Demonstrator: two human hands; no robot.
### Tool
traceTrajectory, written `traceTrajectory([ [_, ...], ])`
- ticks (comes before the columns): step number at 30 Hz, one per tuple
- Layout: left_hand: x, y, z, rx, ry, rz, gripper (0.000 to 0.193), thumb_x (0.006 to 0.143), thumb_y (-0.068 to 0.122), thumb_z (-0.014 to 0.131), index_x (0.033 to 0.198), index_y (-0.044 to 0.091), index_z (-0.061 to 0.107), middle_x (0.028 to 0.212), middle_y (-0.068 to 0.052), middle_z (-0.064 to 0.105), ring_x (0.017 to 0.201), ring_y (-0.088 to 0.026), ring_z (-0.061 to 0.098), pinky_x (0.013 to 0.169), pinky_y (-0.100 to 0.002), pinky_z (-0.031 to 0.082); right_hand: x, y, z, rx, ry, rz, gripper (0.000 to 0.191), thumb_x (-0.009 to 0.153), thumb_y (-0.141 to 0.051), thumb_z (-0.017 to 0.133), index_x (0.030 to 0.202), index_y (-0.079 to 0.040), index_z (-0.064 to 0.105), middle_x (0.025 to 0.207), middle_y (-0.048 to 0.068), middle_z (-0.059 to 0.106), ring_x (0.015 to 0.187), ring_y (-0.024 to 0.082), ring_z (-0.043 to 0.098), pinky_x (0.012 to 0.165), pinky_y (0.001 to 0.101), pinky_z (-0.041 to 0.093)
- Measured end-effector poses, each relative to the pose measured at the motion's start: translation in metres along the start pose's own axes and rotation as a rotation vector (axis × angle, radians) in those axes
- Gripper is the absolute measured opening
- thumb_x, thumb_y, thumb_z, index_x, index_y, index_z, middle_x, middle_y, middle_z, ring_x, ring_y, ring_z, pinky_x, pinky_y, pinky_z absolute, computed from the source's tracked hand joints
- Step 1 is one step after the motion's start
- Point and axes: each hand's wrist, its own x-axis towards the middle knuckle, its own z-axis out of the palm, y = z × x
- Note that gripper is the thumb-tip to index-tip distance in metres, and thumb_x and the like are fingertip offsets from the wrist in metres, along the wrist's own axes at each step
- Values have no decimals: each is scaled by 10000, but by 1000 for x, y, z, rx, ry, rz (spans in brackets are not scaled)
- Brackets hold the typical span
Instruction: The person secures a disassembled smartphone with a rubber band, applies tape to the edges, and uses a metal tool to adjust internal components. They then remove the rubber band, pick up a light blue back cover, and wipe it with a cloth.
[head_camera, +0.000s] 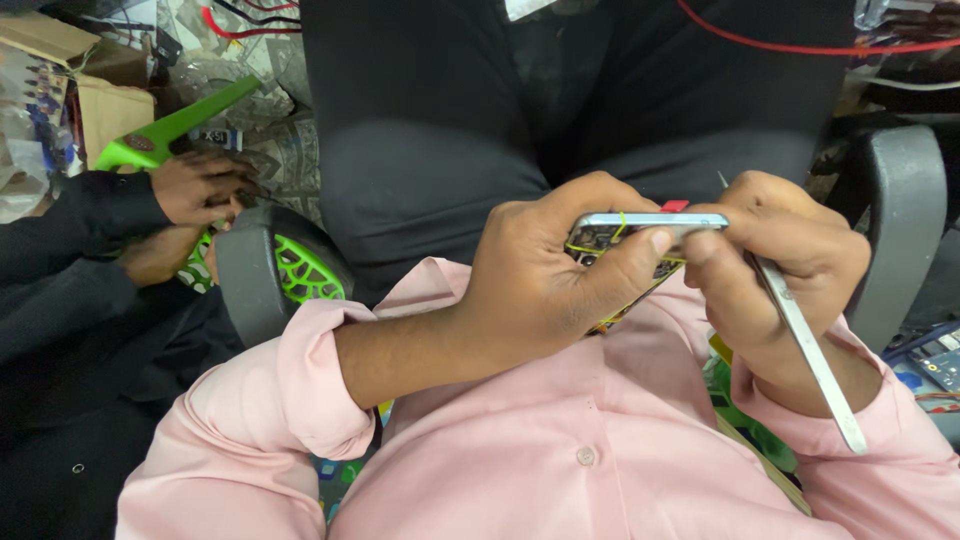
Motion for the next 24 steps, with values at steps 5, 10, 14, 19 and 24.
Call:
traceTrajectory([
  [5, -1, 1, 1, -17, 3, -28, 147, 1055, 171, 703, 1084, 28, 707, 709, 20, 702, 624, 17, 639, 548, -175, 516, -1, -4, -2, -57, -9, 38, 61, 856, 25, 763, 908, 36, 732, 682, 18, 535, 504, 41, 439, 467, 212, 260],
  [10, -2, 0, 0, 79, 6, 42, 141, 1051, 175, 724, 1052, 35, 709, 742, 13, 717, 642, 10, 646, 572, -173, 523, -1, -7, -1, -31, -3, 39, 111, 832, 31, 780, 932, 31, 731, 701, 11, 544, 506, 32, 428, 458, 199, 259],
  [14, -2, -3, 0, 20, -17, 48, 131, 1075, 159, 701, 1085, 28, 705, 783, 3, 724, 681, 4, 643, 613, -180, 533, 1, -4, -3, -38, -27, 5, 137, 824, 25, 771, 958, 37, 742, 700, 25, 568, 502, 38, 443, 453, 197, 277],
  [19, -3, -3, 2, -76, -13, -29, 133, 1072, 157, 695, 1100, 27, 707, 764, -2, 715, 648, 2, 622, 578, -177, 513, 2, -2, -6, -49, -48, -25, 157, 844, 24, 768, 995, 48, 739, 694, 33, 575, 523, 47, 460, 464, 198, 301],
  [24, -2, 0, 1, 56, 9, 33, 141, 1062, 181, 707, 1096, 44, 708, 781, 15, 734, 657, 8, 658, 605, -170, 542, 3, -2, -8, -37, -63, -9, 141, 858, 22, 775, 992, 47, 742, 691, 33, 573, 521, 45, 463, 467, 198, 290],
])
